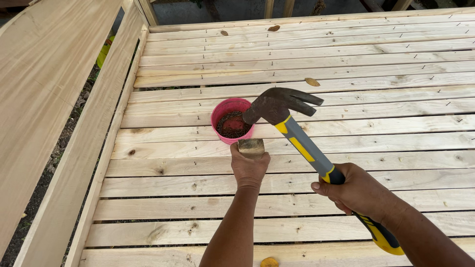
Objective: The person hammers nails into wooden planks to assemble a wooden structure. They repeatedly pick nails from a pink bucket and drive them into the wood using a hammer, occasionally using a small block of wood to tap the planks into place.
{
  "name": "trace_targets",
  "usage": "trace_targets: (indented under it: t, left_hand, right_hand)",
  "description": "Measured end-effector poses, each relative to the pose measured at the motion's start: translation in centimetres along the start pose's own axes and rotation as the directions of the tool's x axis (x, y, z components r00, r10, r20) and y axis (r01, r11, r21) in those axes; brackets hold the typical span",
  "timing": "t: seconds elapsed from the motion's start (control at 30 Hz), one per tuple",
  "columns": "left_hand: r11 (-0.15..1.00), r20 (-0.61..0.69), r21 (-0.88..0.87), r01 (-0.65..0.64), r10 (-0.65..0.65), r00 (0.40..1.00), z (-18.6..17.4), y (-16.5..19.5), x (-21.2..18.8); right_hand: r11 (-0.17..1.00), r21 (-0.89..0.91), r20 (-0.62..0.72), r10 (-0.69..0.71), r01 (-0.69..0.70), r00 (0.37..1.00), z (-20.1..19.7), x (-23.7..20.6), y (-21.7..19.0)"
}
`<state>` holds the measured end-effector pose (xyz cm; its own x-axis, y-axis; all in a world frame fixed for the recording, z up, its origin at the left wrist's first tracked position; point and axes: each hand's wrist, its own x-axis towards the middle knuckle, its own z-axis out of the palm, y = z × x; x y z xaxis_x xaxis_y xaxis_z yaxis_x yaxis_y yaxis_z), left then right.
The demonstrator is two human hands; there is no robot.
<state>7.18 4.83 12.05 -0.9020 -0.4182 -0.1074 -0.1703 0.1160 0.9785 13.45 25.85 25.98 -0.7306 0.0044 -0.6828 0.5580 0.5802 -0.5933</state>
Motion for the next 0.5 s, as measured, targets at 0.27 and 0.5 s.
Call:
trace_targets:
  t: [0.27, 0.5]
  left_hand:
    - [0.997, 0.013, 0.065, -0.029, 0.028, 1.000, 0.1, 0.1, 0.1]
    - [0.929, -0.095, 0.187, -0.320, 0.341, 0.935, 0.4, 1.0, -2.1]
  right_hand:
    - [0.980, -0.186, 0.051, 0.086, -0.075, 0.995, 1.2, 1.9, 1.9]
    - [0.996, -0.062, 0.072, 0.068, -0.063, 0.995, 2.6, 2.8, 3.8]
